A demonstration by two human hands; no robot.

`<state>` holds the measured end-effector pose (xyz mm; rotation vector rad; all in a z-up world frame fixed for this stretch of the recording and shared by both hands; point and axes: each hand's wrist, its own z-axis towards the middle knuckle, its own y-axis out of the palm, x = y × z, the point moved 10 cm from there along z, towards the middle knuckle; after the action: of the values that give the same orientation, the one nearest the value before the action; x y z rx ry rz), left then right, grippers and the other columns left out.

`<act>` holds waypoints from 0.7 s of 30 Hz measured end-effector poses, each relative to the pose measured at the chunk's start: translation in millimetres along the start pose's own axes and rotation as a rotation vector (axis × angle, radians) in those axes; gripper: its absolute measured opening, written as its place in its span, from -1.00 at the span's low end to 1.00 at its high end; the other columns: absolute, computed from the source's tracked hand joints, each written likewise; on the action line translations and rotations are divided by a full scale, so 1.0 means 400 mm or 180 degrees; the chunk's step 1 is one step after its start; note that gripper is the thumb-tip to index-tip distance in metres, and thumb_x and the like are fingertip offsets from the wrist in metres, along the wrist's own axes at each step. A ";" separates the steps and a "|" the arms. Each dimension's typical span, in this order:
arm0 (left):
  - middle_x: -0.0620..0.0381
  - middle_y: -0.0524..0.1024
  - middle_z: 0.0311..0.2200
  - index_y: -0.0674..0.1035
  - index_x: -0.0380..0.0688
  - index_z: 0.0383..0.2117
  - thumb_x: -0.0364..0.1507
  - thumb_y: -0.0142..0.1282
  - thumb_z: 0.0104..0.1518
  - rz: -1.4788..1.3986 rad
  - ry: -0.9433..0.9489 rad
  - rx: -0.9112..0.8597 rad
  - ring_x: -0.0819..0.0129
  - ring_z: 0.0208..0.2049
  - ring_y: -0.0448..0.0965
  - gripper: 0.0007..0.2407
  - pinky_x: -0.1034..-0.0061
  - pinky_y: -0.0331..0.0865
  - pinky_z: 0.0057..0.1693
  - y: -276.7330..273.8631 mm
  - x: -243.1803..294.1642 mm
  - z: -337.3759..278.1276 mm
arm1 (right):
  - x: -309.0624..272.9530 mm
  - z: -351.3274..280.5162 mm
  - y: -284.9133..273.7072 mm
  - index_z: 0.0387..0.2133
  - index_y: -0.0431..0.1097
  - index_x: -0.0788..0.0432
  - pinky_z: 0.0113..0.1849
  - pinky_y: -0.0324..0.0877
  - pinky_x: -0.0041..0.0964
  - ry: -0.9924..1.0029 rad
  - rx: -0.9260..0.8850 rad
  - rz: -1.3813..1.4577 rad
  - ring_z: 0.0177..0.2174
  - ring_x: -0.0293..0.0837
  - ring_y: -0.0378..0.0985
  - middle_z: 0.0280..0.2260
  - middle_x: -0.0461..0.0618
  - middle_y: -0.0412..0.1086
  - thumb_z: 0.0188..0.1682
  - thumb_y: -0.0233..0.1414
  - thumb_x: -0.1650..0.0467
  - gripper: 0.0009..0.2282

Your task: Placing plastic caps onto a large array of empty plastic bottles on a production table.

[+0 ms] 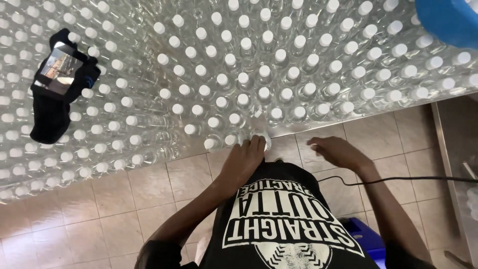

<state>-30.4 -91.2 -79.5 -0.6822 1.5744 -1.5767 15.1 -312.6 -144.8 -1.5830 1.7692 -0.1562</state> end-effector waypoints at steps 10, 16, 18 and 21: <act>0.10 0.44 -0.27 0.51 -0.26 0.08 -0.19 -0.15 0.52 -0.0690 -0.0897 -0.0340 0.29 -0.45 0.65 -0.65 0.46 0.50 -0.43 -0.184 0.096 -0.178 | -0.262 0.388 0.257 0.59 -0.28 0.08 -0.22 0.60 0.02 -0.0956 0.0937 -0.1238 -0.36 0.03 0.67 -0.39 0.04 0.53 0.21 -0.22 0.45 -0.36; -0.10 0.50 -0.15 0.46 -0.37 0.15 -0.18 -0.11 0.51 -0.1544 -0.1661 -0.0672 0.03 -0.34 0.75 -0.59 0.22 0.64 -0.31 -0.150 0.109 -0.262 | -0.276 0.534 0.255 0.48 -0.24 0.55 -0.21 0.64 -0.07 -0.0583 0.1491 -0.1074 -0.30 0.03 0.74 -0.40 0.13 0.61 0.13 -0.03 0.59 -0.33; -0.08 0.48 -0.13 0.45 -0.34 0.16 -0.17 -0.11 0.52 -0.1702 -0.1854 -0.0756 -0.05 -0.28 0.75 -0.59 0.14 0.66 -0.26 -0.137 0.108 -0.282 | -0.244 0.614 0.291 0.39 0.01 0.51 -0.22 0.65 -0.03 -0.0616 0.1608 -0.1209 -0.28 0.10 0.74 -0.35 0.15 0.60 0.08 0.02 0.57 -0.42; -0.03 0.47 -0.18 0.45 -0.33 0.15 -0.14 -0.11 0.50 -0.1586 -0.1858 -0.0644 0.00 -0.32 0.74 -0.57 0.17 0.64 -0.30 -0.112 0.098 -0.287 | -0.257 0.564 0.278 0.37 0.04 0.42 -0.22 0.64 -0.06 -0.0723 0.1647 -0.1283 -0.31 0.07 0.74 -0.37 0.12 0.59 0.11 0.01 0.56 -0.47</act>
<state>-153.2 -62.9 -51.0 -1.5815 1.1748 -1.3682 53.9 -110.1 -321.7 -1.4770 1.1030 -0.5560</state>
